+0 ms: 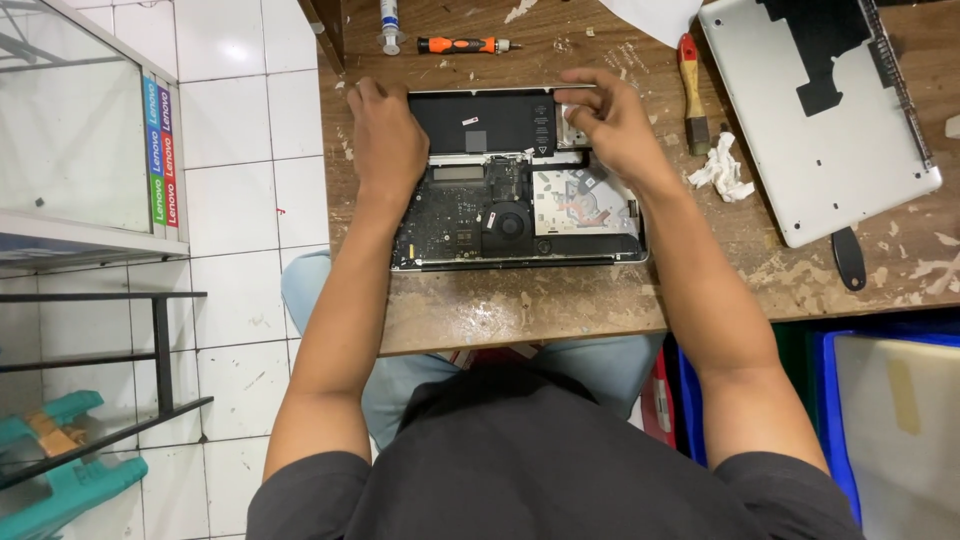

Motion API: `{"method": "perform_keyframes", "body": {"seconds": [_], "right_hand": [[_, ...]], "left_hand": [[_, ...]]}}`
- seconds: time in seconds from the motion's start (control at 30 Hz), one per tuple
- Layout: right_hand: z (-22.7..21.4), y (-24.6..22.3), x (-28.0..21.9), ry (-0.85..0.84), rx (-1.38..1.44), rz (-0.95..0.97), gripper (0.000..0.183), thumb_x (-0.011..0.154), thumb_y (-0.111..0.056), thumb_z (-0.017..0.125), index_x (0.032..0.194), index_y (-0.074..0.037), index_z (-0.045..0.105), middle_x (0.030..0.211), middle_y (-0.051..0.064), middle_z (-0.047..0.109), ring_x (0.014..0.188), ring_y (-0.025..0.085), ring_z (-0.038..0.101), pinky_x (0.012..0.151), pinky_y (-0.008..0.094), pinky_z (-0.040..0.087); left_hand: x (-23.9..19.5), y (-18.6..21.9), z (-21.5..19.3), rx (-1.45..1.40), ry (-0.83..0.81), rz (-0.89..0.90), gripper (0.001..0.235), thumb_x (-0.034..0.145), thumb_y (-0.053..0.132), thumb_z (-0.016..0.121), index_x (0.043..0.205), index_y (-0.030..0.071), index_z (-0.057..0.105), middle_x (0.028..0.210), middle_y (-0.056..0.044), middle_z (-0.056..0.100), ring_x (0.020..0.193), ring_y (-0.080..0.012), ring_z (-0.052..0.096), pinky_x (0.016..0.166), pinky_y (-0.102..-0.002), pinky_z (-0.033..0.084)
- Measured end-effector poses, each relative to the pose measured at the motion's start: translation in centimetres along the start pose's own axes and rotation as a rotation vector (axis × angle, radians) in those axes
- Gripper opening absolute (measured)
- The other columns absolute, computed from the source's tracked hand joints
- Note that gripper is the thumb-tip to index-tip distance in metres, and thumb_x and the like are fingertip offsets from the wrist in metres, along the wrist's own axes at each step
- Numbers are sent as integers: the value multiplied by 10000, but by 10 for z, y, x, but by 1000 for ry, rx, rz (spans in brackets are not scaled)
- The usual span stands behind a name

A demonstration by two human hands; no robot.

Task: The person cleans the interior of a disassembled laptop with a brush, then uses a screwdriver to remove screws and disconnect cables from the hard drive and fan. The person removes the hard drive and fan from the laptop chassis.

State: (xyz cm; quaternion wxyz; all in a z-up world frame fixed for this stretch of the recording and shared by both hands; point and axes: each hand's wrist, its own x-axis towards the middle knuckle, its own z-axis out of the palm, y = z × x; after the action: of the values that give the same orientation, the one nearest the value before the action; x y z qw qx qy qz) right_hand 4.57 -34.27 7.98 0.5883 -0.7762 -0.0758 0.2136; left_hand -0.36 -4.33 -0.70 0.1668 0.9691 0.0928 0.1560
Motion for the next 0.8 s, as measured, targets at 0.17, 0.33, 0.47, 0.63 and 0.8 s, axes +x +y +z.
{"method": "perform_keyframes", "body": {"seconds": [0.17,0.33,0.47,0.63,0.8], "right_hand": [[0,6,4,27,28,90,467,1041,68,550,1451,-152,584,1406,43,729,1199,131,713,989,256,600],[5,29,14,79,-196,-168,372,1033,115,620,1367,-45,653,1294,92,747,1123,169,708,838,191,613],[1,42,17,89,-399,-268,376,1022,88,689,1369,-58,673,1227,82,746,993,157,669,867,248,606],[-3,40,12,-1,-665,-485,441,979,-39,859,1396,-6,721,1279,180,773,948,239,675,895,376,605],[-4,28,3,-56,-710,-469,507,955,-95,882,1421,-9,704,1314,187,753,1006,269,670,987,440,575]], "left_hand": [[6,-1,-6,-55,-19,-52,259,958,-103,582,1172,-101,726,1180,-287,598,1172,-449,530,851,-529,626],[14,-40,-25,-371,8,-51,357,947,-115,494,1101,-60,811,1077,-215,820,1031,-380,749,946,-459,604],[8,-37,-62,-418,-272,-348,384,925,-170,490,672,105,576,728,-25,623,691,-179,559,618,-417,464],[5,-33,-61,-427,-412,-330,304,1018,-43,425,766,67,553,850,-114,670,709,-265,638,599,-473,520],[9,-43,-51,-427,-435,-236,320,1021,27,476,1152,-25,763,1223,-219,758,1091,-353,735,953,-457,599]]}}
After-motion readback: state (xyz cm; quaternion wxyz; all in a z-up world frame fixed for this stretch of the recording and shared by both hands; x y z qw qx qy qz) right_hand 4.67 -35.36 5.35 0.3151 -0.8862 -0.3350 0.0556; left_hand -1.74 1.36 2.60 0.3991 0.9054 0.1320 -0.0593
